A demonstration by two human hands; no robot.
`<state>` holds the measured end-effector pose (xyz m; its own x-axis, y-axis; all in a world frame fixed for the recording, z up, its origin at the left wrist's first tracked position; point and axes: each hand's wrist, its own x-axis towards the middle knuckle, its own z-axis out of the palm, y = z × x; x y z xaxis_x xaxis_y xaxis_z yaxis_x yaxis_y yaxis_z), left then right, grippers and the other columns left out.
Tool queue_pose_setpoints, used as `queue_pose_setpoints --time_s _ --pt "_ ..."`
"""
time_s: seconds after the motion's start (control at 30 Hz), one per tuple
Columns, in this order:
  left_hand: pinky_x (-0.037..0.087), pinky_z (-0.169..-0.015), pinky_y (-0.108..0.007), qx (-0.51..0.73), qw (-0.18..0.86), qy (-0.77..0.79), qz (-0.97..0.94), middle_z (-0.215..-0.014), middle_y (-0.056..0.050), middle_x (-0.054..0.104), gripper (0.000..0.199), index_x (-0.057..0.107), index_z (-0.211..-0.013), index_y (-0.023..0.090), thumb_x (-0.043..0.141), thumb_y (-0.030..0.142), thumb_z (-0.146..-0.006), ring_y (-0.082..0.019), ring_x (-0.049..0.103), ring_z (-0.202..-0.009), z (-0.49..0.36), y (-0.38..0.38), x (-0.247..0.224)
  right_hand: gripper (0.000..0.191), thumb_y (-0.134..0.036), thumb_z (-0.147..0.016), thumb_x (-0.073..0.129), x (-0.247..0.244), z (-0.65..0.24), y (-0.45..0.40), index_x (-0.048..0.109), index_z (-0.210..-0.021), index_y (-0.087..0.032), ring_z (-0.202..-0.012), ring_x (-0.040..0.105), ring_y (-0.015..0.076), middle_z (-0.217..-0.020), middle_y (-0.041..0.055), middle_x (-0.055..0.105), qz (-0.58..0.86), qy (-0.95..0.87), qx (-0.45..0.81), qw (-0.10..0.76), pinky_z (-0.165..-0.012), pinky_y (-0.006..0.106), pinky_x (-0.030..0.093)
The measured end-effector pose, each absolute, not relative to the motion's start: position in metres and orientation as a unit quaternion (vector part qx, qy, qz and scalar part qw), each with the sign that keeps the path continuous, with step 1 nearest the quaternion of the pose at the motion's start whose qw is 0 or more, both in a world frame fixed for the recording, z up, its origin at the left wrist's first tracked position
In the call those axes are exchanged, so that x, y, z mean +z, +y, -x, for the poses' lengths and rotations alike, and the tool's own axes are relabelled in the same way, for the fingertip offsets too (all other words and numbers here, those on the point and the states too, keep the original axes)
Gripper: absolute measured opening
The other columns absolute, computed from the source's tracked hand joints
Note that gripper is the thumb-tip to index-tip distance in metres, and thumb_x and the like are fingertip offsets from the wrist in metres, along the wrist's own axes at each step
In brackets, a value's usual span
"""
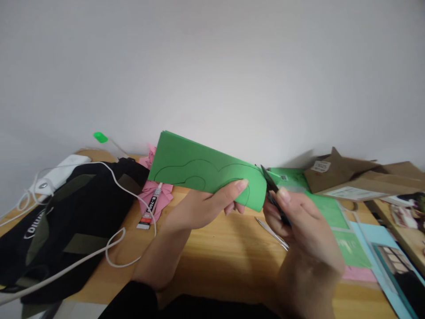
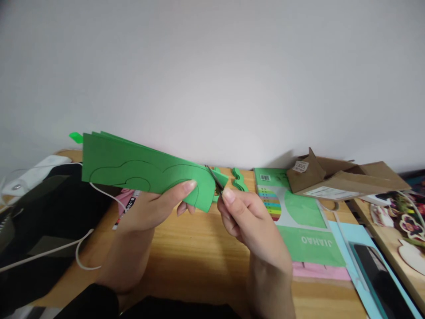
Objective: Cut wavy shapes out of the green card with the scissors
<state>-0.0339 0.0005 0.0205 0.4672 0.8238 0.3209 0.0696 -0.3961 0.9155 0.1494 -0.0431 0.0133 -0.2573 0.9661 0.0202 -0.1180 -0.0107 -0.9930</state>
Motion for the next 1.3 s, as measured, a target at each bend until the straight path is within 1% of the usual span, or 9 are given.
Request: queue_pose_setpoints --time_s 0.13,0.4,0.57,0.67,0.8,0.9,1.1,1.2,1.3 --pt "0.044 -0.050 -0.021 0.420 0.464 0.291 -0.724 -0.051 0.003 0.057 0.040 0.051 -0.055 0.018 0.045 0.028 -0.094 -0.007 0.050 -0.045 0.035 0.001 0.019 0.052 -0.055 -0.093 0.047 0.015 -0.153 -0.044 0.036 -0.055 -0.020 -0.039 0.018 0.0043 -0.043 -0.0079 0.027 0.403 -0.554 0.575 0.447 -0.035 0.022 0.012" --pt "0.042 -0.048 -0.020 0.428 0.470 0.291 -0.714 -0.052 0.003 0.058 0.040 0.051 -0.055 0.018 0.046 0.029 -0.094 -0.006 0.048 -0.043 0.035 0.000 0.018 0.053 -0.051 -0.095 0.045 0.015 -0.151 -0.043 0.037 -0.053 -0.019 -0.039 0.019 0.0050 -0.041 -0.0076 0.027 0.402 -0.576 0.546 0.456 -0.037 0.023 0.015" --pt "0.047 -0.055 -0.022 0.434 0.464 0.296 -0.713 -0.047 0.004 0.052 0.043 0.049 -0.051 0.019 0.046 0.026 -0.094 -0.007 0.048 -0.044 0.034 -0.002 0.021 0.053 -0.052 -0.095 0.044 0.014 -0.150 -0.042 0.036 -0.053 -0.020 -0.039 0.017 0.0049 -0.041 -0.0079 0.025 0.400 -0.570 0.557 0.452 -0.037 0.023 0.014" --pt "0.048 -0.057 -0.023 0.429 0.463 0.299 -0.716 -0.048 0.003 0.053 0.043 0.049 -0.052 0.020 0.045 0.028 -0.094 -0.008 0.050 -0.045 0.034 -0.002 0.021 0.054 -0.053 -0.094 0.045 0.012 -0.151 -0.041 0.035 -0.053 -0.020 -0.039 0.016 0.0050 -0.041 -0.0079 0.025 0.401 -0.562 0.569 0.448 -0.037 0.024 0.013" --pt "0.049 -0.062 -0.024 0.412 0.457 0.298 -0.730 -0.050 0.003 0.053 0.041 0.050 -0.053 0.020 0.044 0.026 -0.094 -0.010 0.053 -0.049 0.036 -0.001 0.021 0.054 -0.056 -0.093 0.045 0.013 -0.152 -0.040 0.031 -0.055 -0.021 -0.039 0.013 0.0044 -0.042 -0.0089 0.023 0.401 -0.540 0.600 0.434 -0.037 0.024 0.008" --pt "0.050 -0.064 -0.025 0.408 0.455 0.292 -0.736 -0.050 0.003 0.053 0.042 0.048 -0.052 0.020 0.045 0.025 -0.093 -0.010 0.054 -0.051 0.037 -0.002 0.022 0.053 -0.057 -0.093 0.044 0.019 -0.149 -0.041 0.031 -0.056 -0.021 -0.039 0.013 0.0042 -0.043 -0.0096 0.021 0.403 -0.541 0.602 0.427 -0.037 0.023 0.007" --pt "0.049 -0.059 -0.023 0.425 0.442 0.289 -0.735 -0.051 0.003 0.055 0.041 0.052 -0.055 0.019 0.045 0.027 -0.095 -0.008 0.053 -0.050 0.037 -0.005 0.020 0.053 -0.057 -0.093 0.044 0.030 -0.145 -0.045 0.031 -0.057 -0.021 -0.038 0.015 0.0041 -0.044 -0.0097 0.021 0.406 -0.537 0.600 0.431 -0.035 0.022 0.008" --pt "0.049 -0.058 -0.023 0.426 0.453 0.288 -0.728 -0.051 0.003 0.057 0.043 0.050 -0.054 0.019 0.045 0.030 -0.095 -0.008 0.052 -0.049 0.037 -0.005 0.018 0.054 -0.059 -0.093 0.042 0.030 -0.145 -0.045 0.031 -0.057 -0.021 -0.038 0.014 0.0040 -0.045 -0.0099 0.020 0.411 -0.543 0.600 0.420 -0.035 0.022 0.008" --pt "0.049 -0.057 -0.023 0.427 0.460 0.284 -0.724 -0.051 0.002 0.057 0.044 0.048 -0.053 0.019 0.044 0.031 -0.095 -0.008 0.052 -0.048 0.037 -0.006 0.020 0.055 -0.060 -0.093 0.040 0.032 -0.146 -0.046 0.032 -0.055 -0.021 -0.037 0.015 0.0039 -0.043 -0.0095 0.022 0.413 -0.559 0.590 0.410 -0.035 0.022 0.009"
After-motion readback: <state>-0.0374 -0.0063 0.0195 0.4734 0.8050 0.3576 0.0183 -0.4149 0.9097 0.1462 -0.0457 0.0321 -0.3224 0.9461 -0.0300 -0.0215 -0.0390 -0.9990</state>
